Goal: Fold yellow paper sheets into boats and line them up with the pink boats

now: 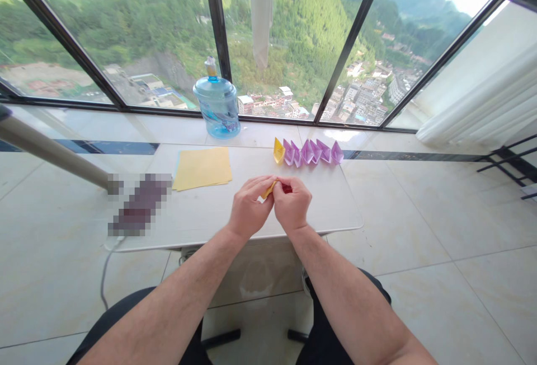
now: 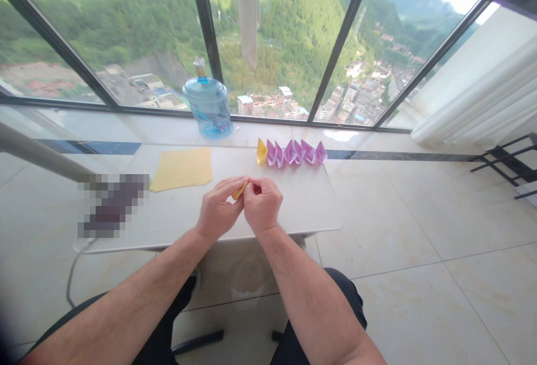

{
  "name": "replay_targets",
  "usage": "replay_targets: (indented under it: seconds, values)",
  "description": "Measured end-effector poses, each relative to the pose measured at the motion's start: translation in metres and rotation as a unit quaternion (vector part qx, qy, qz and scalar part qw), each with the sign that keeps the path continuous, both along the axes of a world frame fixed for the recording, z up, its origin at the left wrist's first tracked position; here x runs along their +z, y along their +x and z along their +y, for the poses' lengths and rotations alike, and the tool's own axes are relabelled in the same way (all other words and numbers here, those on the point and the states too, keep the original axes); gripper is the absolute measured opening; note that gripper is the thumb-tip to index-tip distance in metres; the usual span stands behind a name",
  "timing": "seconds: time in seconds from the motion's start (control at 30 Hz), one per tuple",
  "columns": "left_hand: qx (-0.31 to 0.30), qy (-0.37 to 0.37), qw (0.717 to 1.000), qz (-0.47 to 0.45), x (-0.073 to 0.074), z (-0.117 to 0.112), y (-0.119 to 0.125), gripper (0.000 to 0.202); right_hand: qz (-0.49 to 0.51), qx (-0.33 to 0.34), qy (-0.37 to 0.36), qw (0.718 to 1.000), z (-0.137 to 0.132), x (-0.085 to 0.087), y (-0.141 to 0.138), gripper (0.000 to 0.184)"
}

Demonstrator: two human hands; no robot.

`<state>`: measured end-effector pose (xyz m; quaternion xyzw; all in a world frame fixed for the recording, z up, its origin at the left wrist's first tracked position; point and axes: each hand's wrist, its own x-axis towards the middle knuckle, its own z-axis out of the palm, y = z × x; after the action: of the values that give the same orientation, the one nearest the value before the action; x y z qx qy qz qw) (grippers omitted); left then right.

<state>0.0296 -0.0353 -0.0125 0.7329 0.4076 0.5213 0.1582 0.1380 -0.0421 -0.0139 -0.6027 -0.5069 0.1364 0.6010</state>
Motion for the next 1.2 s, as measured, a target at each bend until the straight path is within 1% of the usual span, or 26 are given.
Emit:
replay_targets:
  seconds: [0.23, 0.33, 0.4, 0.43, 0.5, 0.57, 0.6, 0.67, 0.77, 0.9, 1.0, 1.1, 1.2]
  values:
    - [-0.006, -0.022, 1.000, 0.002, 0.000, -0.001, 0.000, 0.026, 0.009, 0.011, -0.008, 1.000, 0.001, 0.001, 0.002, 0.007]
    - [-0.017, -0.057, 0.998, -0.005, 0.003, -0.002, 0.000, 0.026, 0.038, 0.037, -0.020, 0.998, 0.003, 0.004, 0.003, 0.004]
    - [-0.023, -0.107, 0.994, -0.017, 0.005, -0.002, -0.002, 0.029, 0.076, 0.078, -0.045, 0.993, 0.005, 0.006, 0.006, 0.003]
    - [-0.024, -0.142, 0.989, -0.028, 0.006, -0.001, -0.003, 0.031, 0.099, 0.109, -0.063, 0.987, 0.007, 0.007, 0.009, 0.006]
    - [-0.031, -0.220, 0.973, -0.059, 0.008, 0.002, -0.006, 0.035, 0.142, 0.184, -0.105, 0.967, 0.010, 0.010, 0.015, 0.015]
    - [-0.058, -0.290, 0.950, -0.095, 0.010, 0.006, -0.009, 0.040, 0.158, 0.243, -0.140, 0.947, 0.013, 0.012, 0.022, 0.024]
    - [-0.078, -0.316, 0.939, -0.111, 0.011, 0.008, -0.011, 0.043, 0.152, 0.256, -0.152, 0.943, 0.015, 0.013, 0.025, 0.026]
    - [-0.107, -0.350, 0.921, -0.135, 0.012, 0.011, -0.014, 0.049, 0.121, 0.254, -0.164, 0.945, 0.017, 0.015, 0.031, 0.024]
    - [-0.118, -0.370, 0.910, -0.145, 0.013, 0.014, -0.015, 0.058, 0.105, 0.249, -0.171, 0.948, 0.019, 0.017, 0.035, 0.021]
    - [-0.140, -0.387, 0.901, -0.140, 0.014, 0.013, -0.016, 0.062, 0.156, 0.266, -0.194, 0.931, 0.020, 0.018, 0.037, 0.024]
    - [-0.141, -0.394, 0.899, -0.130, 0.015, 0.012, -0.017, 0.052, 0.165, 0.255, -0.210, 0.929, 0.020, 0.018, 0.039, 0.026]
    - [-0.113, -0.379, 0.913, -0.102, 0.015, 0.012, -0.017, 0.038, 0.165, 0.256, -0.213, 0.929, 0.021, 0.018, 0.040, 0.028]
    - [-0.097, -0.369, 0.920, -0.086, 0.014, 0.013, -0.017, 0.033, 0.165, 0.266, -0.215, 0.925, 0.021, 0.018, 0.039, 0.028]
